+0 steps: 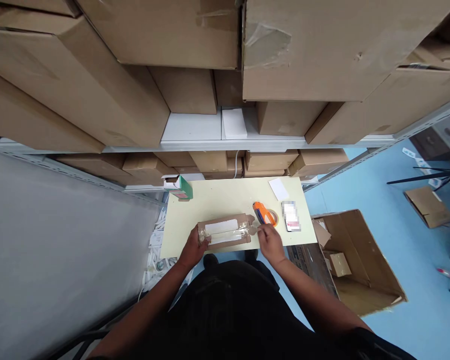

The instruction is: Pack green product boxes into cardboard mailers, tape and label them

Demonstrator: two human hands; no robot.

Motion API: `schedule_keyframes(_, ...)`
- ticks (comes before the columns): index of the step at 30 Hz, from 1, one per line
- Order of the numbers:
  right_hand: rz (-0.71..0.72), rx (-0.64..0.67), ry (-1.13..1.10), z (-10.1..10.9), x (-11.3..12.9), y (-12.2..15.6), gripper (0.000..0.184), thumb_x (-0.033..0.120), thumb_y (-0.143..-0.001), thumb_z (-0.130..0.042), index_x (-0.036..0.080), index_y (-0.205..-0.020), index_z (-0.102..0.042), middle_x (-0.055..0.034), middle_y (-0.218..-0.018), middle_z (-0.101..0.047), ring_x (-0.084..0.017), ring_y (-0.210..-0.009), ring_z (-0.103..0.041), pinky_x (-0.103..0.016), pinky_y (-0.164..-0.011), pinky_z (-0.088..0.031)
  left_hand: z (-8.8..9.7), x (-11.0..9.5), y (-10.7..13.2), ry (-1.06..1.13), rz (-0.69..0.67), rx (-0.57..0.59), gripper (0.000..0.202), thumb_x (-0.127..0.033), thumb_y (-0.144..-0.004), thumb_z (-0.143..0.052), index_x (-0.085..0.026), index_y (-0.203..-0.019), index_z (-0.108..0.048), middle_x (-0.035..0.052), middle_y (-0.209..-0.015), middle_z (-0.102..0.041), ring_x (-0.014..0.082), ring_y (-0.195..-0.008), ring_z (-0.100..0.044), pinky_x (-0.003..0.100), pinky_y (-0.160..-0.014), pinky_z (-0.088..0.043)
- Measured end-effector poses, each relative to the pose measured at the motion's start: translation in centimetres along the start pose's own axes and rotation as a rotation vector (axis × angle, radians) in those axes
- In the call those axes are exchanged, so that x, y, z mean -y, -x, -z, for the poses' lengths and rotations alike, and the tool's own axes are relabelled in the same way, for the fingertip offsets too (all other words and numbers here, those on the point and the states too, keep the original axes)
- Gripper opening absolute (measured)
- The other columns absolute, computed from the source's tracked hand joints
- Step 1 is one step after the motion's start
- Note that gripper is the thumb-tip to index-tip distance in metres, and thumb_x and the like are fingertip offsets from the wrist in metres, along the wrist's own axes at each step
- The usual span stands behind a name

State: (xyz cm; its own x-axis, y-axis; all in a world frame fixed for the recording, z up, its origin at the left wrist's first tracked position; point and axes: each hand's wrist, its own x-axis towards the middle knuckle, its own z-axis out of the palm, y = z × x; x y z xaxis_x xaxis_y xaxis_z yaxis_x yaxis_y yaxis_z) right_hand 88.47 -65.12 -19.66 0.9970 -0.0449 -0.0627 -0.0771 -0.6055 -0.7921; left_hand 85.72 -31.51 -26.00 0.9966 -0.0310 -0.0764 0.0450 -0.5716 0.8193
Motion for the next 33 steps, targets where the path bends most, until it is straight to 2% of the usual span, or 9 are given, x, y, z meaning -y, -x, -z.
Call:
schedule_keyframes(3, -0.145, 0.147, 0.028, -3.2, 1.1, -0.3, 0.038, 0.049, -0.099, -0.045, 0.022, -0.091, -0.069, -0.0081, -0.090, -0.073, -0.025, -0.087, -0.067, -0.034, -0.078, -0.048, -0.2, 0.0, -0.1, 0.010, -0.015, 0.016, 0.073, -0.039, -0.095, -0.059, -0.019, -0.158, -0.029, 0.0184, -0.150, -0.048, 0.0322, -0.141, -0.046, 0.053, -0.118, -0.038)
schedule_keyframes(6, -0.237, 0.161, 0.060, -5.3, 1.7, -1.1, 0.044, 0.055, -0.100, -0.042, 0.022, -0.084, -0.066, -0.0079, -0.082, -0.071, -0.025, -0.080, -0.066, -0.032, -0.070, -0.045, -0.2, -0.5, -0.1, 0.032, -0.025, 0.032, 0.071, -0.038, -0.095, -0.058, -0.018, -0.157, -0.030, 0.0186, -0.148, -0.050, 0.0320, -0.140, -0.047, 0.054, -0.117, -0.038)
schedule_keyframes(10, -0.237, 0.153, 0.026, -5.1, 2.0, -1.2, 0.050, 0.061, -0.100, -0.039, 0.023, -0.082, -0.065, -0.0078, -0.083, -0.070, -0.025, -0.081, -0.065, -0.033, -0.071, -0.046, 0.1, -1.6, 0.0, 0.090, -0.007, 0.024, 0.074, -0.036, -0.091, -0.062, -0.019, -0.156, -0.032, 0.0173, -0.149, -0.049, 0.0308, -0.141, -0.047, 0.052, -0.119, -0.038)
schedule_keyframes(15, -0.133, 0.014, -0.167, -4.0, 1.7, -0.9, 0.049, 0.062, -0.101, -0.036, 0.022, -0.107, -0.064, -0.0092, -0.109, -0.070, -0.026, -0.105, -0.063, -0.037, -0.092, -0.048, 0.3, -3.8, 0.0, 0.337, -0.006, -0.012, 0.083, -0.030, -0.082, -0.066, -0.023, -0.154, -0.025, 0.0160, -0.157, -0.040, 0.0285, -0.145, -0.044, 0.047, -0.118, -0.041)
schedule_keyframes(19, -0.151, -0.061, -0.275, -4.4, 0.6, -1.3, 0.043, 0.060, -0.100, -0.036, 0.023, -0.102, -0.057, -0.0079, -0.100, -0.066, -0.025, -0.098, -0.060, -0.038, -0.090, -0.049, 0.2, -4.7, -1.2, 0.519, 0.025, -0.056, 0.051, -0.041, -0.093, -0.052, -0.021, -0.137, -0.035, 0.0164, -0.143, -0.054, 0.0266, -0.136, -0.054, 0.045, -0.109, -0.048)
schedule_keyframes(21, -0.151, -0.089, -0.297, -4.9, 0.1, -1.5, 0.037, 0.058, -0.098, -0.040, 0.023, -0.101, -0.052, -0.0062, -0.097, -0.063, -0.024, -0.093, -0.059, -0.038, -0.086, -0.049, 0.1, -4.4, -1.9, 0.537, 0.084, -0.114, 0.039, -0.043, -0.094, -0.050, -0.022, -0.125, -0.039, 0.0147, -0.132, -0.060, 0.0261, -0.130, -0.058, 0.044, -0.104, -0.050)
schedule_keyframes(23, -0.140, -0.086, -0.311, -5.5, -0.4, -1.6, 0.035, 0.056, -0.094, -0.047, 0.023, -0.105, -0.049, -0.0049, -0.096, -0.062, -0.023, -0.090, -0.058, -0.037, -0.084, -0.049, -0.4, -3.7, -2.5, 0.527, 0.121, -0.161, 0.039, -0.037, -0.087, -0.058, -0.022, -0.119, -0.041, 0.0122, -0.124, -0.062, 0.0250, -0.123, -0.061, 0.042, -0.102, -0.051)
schedule_keyframes(29, -0.232, 0.101, -0.151, -7.2, -2.3, -0.7, 0.033, 0.055, -0.084, -0.061, 0.025, -0.093, -0.051, 0.0011, -0.082, -0.059, -0.020, -0.074, -0.056, -0.034, -0.072, -0.047, -2.0, -1.3, -1.7, 0.348, 0.295, -0.172, 0.044, -0.021, -0.068, -0.064, -0.020, -0.110, -0.050, 0.0063, -0.108, -0.061, 0.0211, -0.103, -0.064, 0.038, -0.093, -0.053)
schedule_keyframes(33, -0.277, 0.178, -0.062, -6.2, -3.3, -1.3, 0.037, 0.063, -0.086, -0.056, 0.025, -0.083, -0.054, 0.0021, -0.074, -0.061, -0.021, -0.070, -0.058, -0.033, -0.068, -0.045, -1.1, -0.8, -1.7, 0.240, 0.384, -0.117, 0.025, -0.034, -0.077, -0.063, -0.020, -0.096, -0.057, 0.0043, -0.094, -0.065, 0.0235, -0.094, -0.065, 0.040, -0.088, -0.053)
